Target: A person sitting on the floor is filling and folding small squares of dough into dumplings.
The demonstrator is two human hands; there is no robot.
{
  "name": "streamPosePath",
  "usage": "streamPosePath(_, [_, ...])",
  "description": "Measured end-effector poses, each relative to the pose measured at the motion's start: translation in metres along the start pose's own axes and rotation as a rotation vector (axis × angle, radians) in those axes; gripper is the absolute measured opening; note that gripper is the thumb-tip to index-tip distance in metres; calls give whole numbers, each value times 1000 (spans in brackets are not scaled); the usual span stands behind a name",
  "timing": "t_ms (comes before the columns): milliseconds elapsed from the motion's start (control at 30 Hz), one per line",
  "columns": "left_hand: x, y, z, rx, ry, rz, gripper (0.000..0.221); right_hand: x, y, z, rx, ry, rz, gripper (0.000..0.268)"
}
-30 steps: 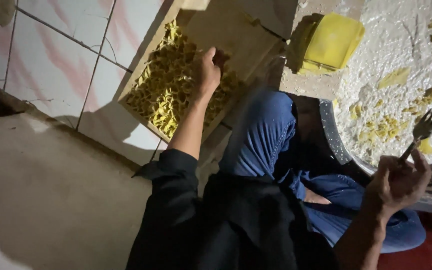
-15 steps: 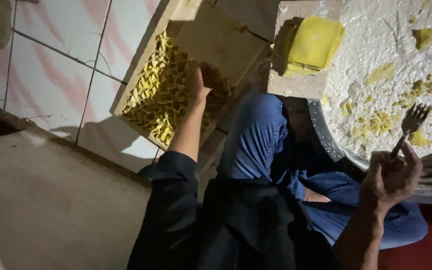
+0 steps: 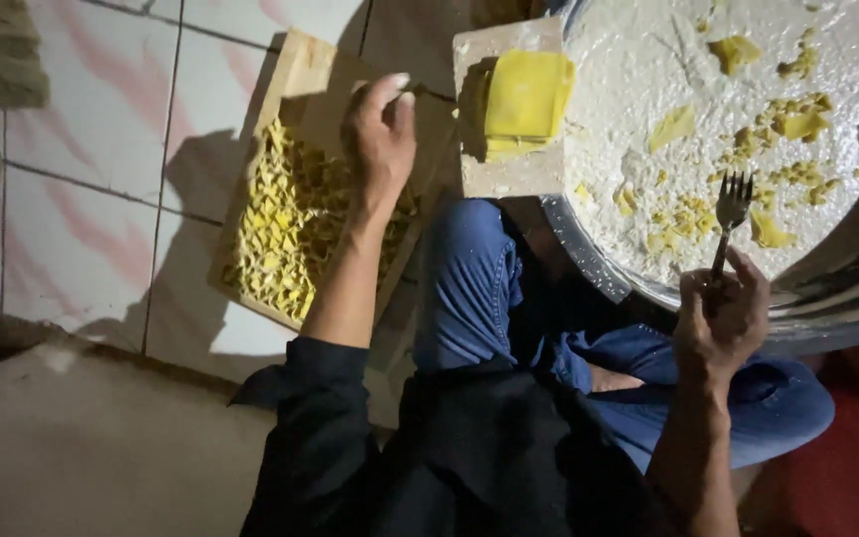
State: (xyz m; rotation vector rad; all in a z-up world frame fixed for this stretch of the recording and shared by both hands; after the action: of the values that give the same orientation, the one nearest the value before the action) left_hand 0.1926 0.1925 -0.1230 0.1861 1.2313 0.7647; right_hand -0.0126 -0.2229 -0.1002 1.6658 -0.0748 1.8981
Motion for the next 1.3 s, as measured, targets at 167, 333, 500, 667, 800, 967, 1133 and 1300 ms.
streamPosePath(167, [-89, -42, -1, 255, -301, -51, 19, -8, 1, -2, -33, -22, -61, 38])
streamPosePath(333, [-115, -64, 0, 515, -540, 165, 27, -7, 3, -1, -21, -20, -51, 37])
streamPosePath(500, [-101, -76, 2, 595, -442, 148, 17, -8, 6, -2, 21, 21, -138, 40])
streamPosePath(667, [-98, -57, 22, 570, -46, -214, 13, -1, 3, 1, 48, 20, -90, 40])
streamPosePath(800, [-70, -53, 31, 431, 475, -801, 12, 14, 0, 5, 78, -127, -104, 36])
streamPosePath(967, [-77, -34, 33, 267, 737, -839, 14, -7, 1, 7, 96, -229, 35, 31])
streamPosePath(1133, [-87, -32, 22, 344, 783, -1225, 51, -13, 21, 21, 236, -230, -95, 31])
streamPosePath(1300, [-121, -9, -7, 411, 818, -861, 37, 7, 2, 41, 667, 49, -899, 45])
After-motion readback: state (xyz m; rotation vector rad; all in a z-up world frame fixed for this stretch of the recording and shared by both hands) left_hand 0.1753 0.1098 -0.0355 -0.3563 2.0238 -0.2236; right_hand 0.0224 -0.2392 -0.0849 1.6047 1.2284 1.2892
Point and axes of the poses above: each hand's wrist, its own z-axis towards the middle knuckle, its own y-axis out of the back of the hand, x = y × z, the point moved 5 cm from there along z, towards the middle knuckle, and after that the axes turned 5 degrees about -x, right-handed, at the moved point
